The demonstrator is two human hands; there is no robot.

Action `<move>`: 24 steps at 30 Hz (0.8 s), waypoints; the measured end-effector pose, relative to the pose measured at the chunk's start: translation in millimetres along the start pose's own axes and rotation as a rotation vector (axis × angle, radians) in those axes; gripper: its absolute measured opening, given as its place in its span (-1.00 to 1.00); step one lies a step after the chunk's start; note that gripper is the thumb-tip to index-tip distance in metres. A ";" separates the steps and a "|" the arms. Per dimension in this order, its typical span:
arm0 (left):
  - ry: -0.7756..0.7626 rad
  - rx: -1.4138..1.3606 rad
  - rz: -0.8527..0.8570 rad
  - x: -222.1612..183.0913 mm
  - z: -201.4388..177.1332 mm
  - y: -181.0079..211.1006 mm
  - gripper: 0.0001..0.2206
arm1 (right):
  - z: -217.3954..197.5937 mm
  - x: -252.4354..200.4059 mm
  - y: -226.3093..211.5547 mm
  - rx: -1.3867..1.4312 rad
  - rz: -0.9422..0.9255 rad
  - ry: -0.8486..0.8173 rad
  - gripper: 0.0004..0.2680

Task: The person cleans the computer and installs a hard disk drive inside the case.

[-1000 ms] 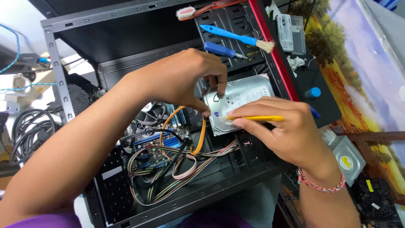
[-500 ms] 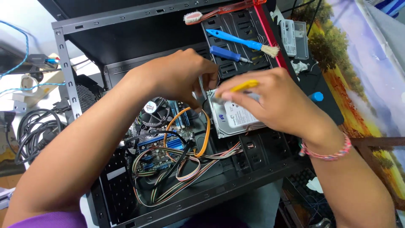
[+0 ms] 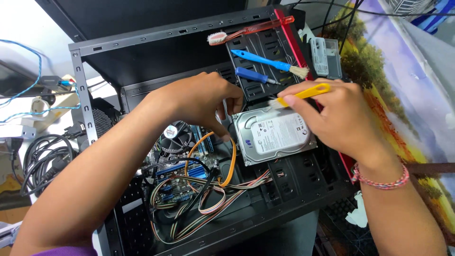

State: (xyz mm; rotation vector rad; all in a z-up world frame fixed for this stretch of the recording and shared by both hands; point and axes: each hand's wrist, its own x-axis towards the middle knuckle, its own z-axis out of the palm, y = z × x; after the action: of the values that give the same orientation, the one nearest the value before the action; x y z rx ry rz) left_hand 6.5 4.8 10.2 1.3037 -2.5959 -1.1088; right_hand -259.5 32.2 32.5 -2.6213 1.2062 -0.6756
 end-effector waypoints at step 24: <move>0.121 0.005 0.220 3.4 5.4 2.7 -0.46 | -37.4 -61.7 9.4 0.203 0.155 0.002 -0.92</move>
State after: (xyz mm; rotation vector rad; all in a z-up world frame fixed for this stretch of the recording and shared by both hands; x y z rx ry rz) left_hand 0.7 6.6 6.9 1.0193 -2.5769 -0.9571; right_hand -318.5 73.6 42.1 -2.3360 1.2548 -0.7297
